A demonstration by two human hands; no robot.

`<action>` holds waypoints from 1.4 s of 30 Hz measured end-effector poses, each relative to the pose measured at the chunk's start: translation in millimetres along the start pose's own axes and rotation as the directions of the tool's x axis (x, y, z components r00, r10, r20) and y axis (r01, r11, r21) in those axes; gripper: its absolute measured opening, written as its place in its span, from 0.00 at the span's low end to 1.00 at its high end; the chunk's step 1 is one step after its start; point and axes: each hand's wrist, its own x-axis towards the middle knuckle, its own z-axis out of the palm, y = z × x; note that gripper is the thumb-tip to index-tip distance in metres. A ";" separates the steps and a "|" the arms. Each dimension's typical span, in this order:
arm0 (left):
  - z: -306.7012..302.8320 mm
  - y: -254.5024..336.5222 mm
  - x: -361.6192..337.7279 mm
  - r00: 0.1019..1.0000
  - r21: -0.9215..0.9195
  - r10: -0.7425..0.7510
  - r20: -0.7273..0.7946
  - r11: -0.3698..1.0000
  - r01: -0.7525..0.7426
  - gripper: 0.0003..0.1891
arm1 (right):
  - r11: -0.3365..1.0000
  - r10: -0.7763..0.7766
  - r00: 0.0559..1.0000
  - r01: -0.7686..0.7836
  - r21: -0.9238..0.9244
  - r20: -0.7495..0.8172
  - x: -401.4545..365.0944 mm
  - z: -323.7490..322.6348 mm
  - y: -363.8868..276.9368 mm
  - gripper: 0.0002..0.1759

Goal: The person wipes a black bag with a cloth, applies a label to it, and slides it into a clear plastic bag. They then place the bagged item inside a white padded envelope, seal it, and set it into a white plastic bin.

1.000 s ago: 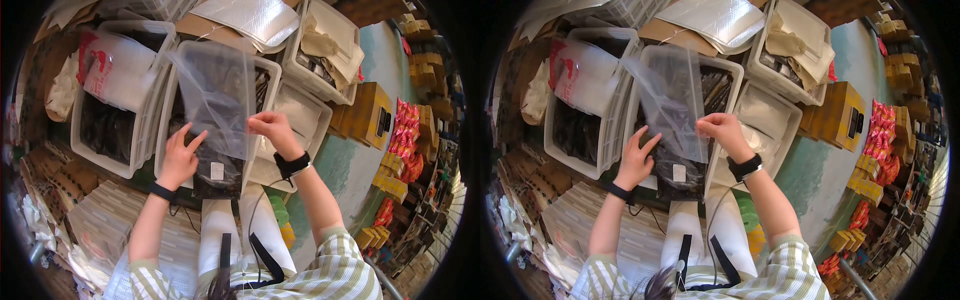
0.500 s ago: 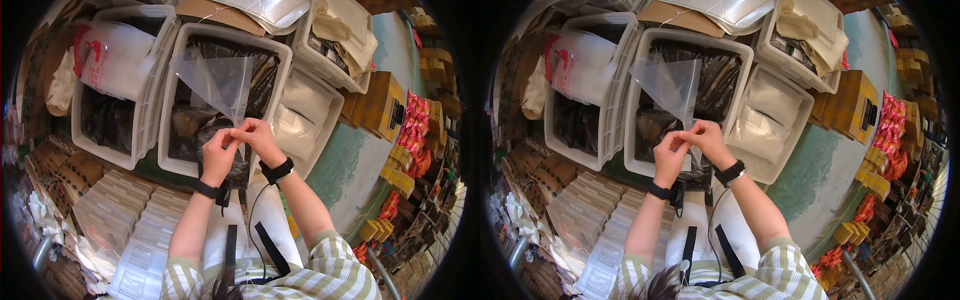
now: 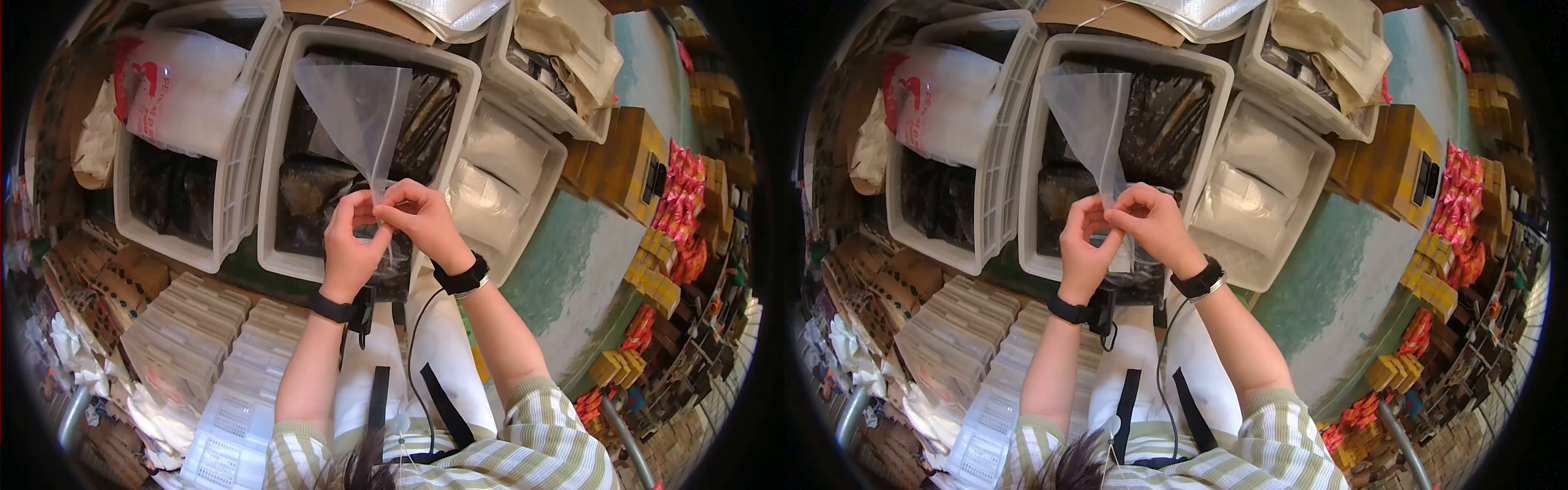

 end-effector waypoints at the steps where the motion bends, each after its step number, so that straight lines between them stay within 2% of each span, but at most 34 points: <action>1: -1.7 -1.0 -1.6 1.000 0.052 0.014 0.011 0.999 -0.015 0.05 | 1.000 0.005 1.000 -0.005 -0.003 0.005 -1.5 0.4 1.1 0.05; 6: -13.5 -5.0 -2.5 0.982 0.237 0.149 0.116 0.956 -0.173 0.07 | 1.000 -0.010 1.000 0.010 0.026 0.029 -5.3 -1.4 -5.2 0.06; 12: -12.5 1.0 -1.3 0.953 0.354 0.270 0.136 0.885 -0.301 0.05 | 0.994 -0.068 0.997 0.065 -0.092 -0.029 -11.6 4.0 -19.3 0.04; 15: -6.2 -1.9 -0.5 0.955 0.410 0.255 0.151 0.863 -0.295 0.04 | 0.982 -0.124 0.984 0.103 -0.160 -0.126 -12.6 12.0 -7.8 0.05; 18: -3.4 -3.4 -0.6 0.959 0.423 0.222 0.173 0.863 -0.276 0.04 | 0.944 -0.098 0.973 0.024 -0.329 -0.208 -18.2 20.3 -18.5 0.06; 24: 6.9 -10.3 -4.8 0.961 0.509 0.238 0.140 0.815 -0.276 0.04 | 0.964 -0.182 0.924 0.101 -0.246 -0.337 -18.7 27.9 -4.1 0.05; 27: 3.7 -14.0 0.2 0.964 0.629 0.266 0.025 0.745 -0.223 0.03 | 0.923 -0.233 0.874 0.062 -0.379 -0.426 -21.7 21.0 2.7 0.04; 29: -13.7 -7.1 11.5 0.975 0.568 0.180 -0.127 0.819 -0.077 0.02 | 0.962 -0.123 0.863 -0.017 -0.271 -0.490 -28.4 5.2 9.9 0.04; 30: -21.3 -2.4 16.8 0.985 0.556 0.156 -0.070 0.826 -0.091 0.03 | 0.975 -0.067 0.855 -0.053 -0.216 -0.514 -29.2 0.8 10.5 0.04; 31: -24.6 0.4 19.6 0.991 0.542 0.130 -0.011 0.834 -0.104 0.05 | 0.984 -0.075 0.859 -0.018 -0.177 -0.506 -28.9 -0.2 11.0 0.04; 33: -19.2 -5.3 19.6 0.979 0.551 0.179 0.097 0.810 -0.203 0.09 | 0.994 -0.095 0.865 0.054 -0.098 -0.493 -26.7 -0.6 7.1 0.04; 36: -3.8 2.4 19.4 0.940 0.594 0.277 0.201 0.728 -0.342 0.18 | 0.950 -0.193 0.883 0.058 -0.307 -0.429 -22.6 5.4 -4.3 0.06; 38: 5.7 12.5 21.6 0.915 0.617 0.295 0.277 0.676 -0.404 0.26 | 0.878 -0.320 0.890 0.151 -0.454 -0.323 -19.4 5.3 -3.5 0.06; 39: 9.1 11.4 22.6 0.931 0.590 0.254 0.261 0.722 -0.362 0.24 | 0.830 -0.377 0.888 0.199 -0.521 -0.263 -18.1 4.7 -2.7 0.07; 41: 14.9 5.7 24.6 0.958 0.530 0.169 0.232 0.804 -0.270 0.21 | 0.789 -0.405 0.881 0.201 -0.581 -0.245 -16.8 0.4 0.5 0.06; 42: 14.9 1.8 27.3 0.968 0.559 0.180 0.174 0.792 -0.248 0.19 | 0.766 -0.418 0.877 0.201 -0.610 -0.235 -17.1 -2.5 2.3 0.06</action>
